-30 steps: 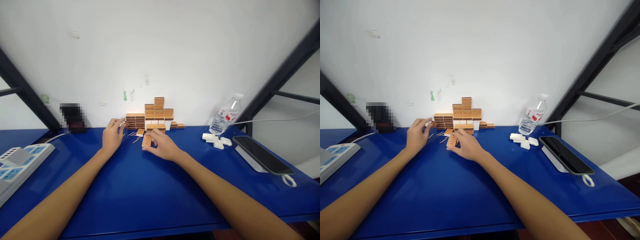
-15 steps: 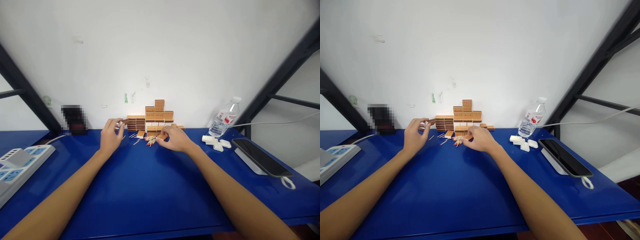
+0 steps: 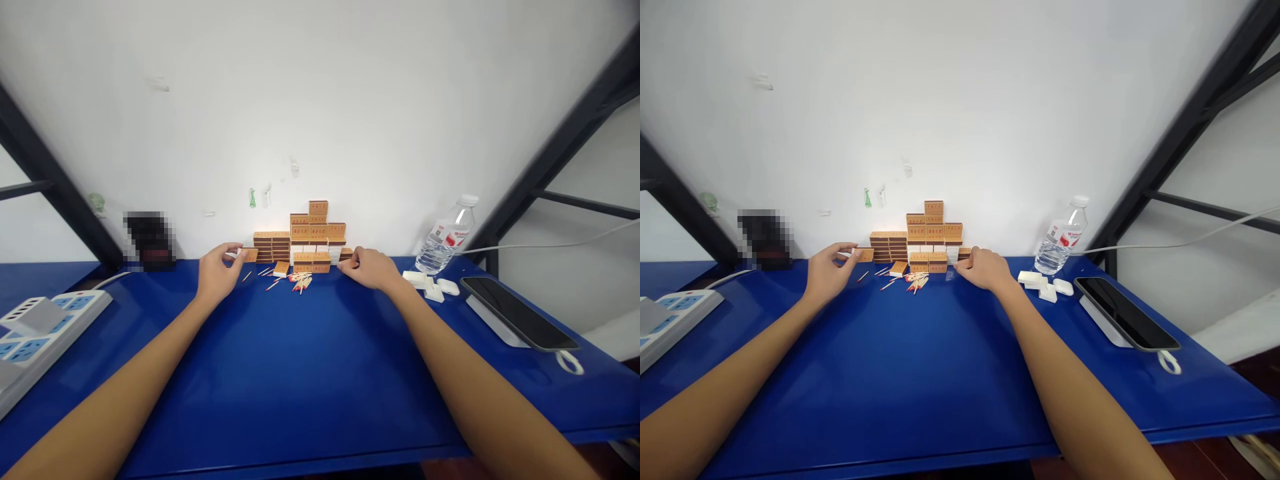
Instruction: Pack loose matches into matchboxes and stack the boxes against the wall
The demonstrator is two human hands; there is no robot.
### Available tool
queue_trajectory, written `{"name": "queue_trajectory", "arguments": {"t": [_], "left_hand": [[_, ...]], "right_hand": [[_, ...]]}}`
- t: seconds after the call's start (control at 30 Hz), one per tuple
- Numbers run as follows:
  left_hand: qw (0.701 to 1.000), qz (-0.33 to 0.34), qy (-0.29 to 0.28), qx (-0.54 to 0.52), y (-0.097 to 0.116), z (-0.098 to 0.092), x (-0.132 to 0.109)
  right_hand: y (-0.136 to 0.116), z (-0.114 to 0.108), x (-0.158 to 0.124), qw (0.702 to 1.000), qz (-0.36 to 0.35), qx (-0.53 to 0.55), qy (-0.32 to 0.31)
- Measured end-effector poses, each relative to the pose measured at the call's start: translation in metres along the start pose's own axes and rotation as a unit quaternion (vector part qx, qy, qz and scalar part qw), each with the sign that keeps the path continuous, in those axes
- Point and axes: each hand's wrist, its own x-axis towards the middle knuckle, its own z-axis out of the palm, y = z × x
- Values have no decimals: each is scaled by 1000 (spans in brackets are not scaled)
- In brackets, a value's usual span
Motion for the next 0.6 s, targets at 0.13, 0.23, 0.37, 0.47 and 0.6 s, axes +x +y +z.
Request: {"name": "queue_trajectory", "arguments": {"t": [0.13,0.23,0.37,0.47,0.6], "left_hand": [[999,13,-35,-20,6,7,-6],[998,22,-53,-35,12,11,-10],[997,36,-59,-35,16,12,-12],[997,35,-56,-36,16,12,-12],[997,36,-56,-34,18,12,-13]], "right_hand": [[-4,15,3,999,18,34,-26],[-5,19,6,998,33,40,-36],[-2,17,6,996,3,21,-81],[-3,15,4,996,-6,8,-85],[-9,13,0,997,8,-12,-77]]}}
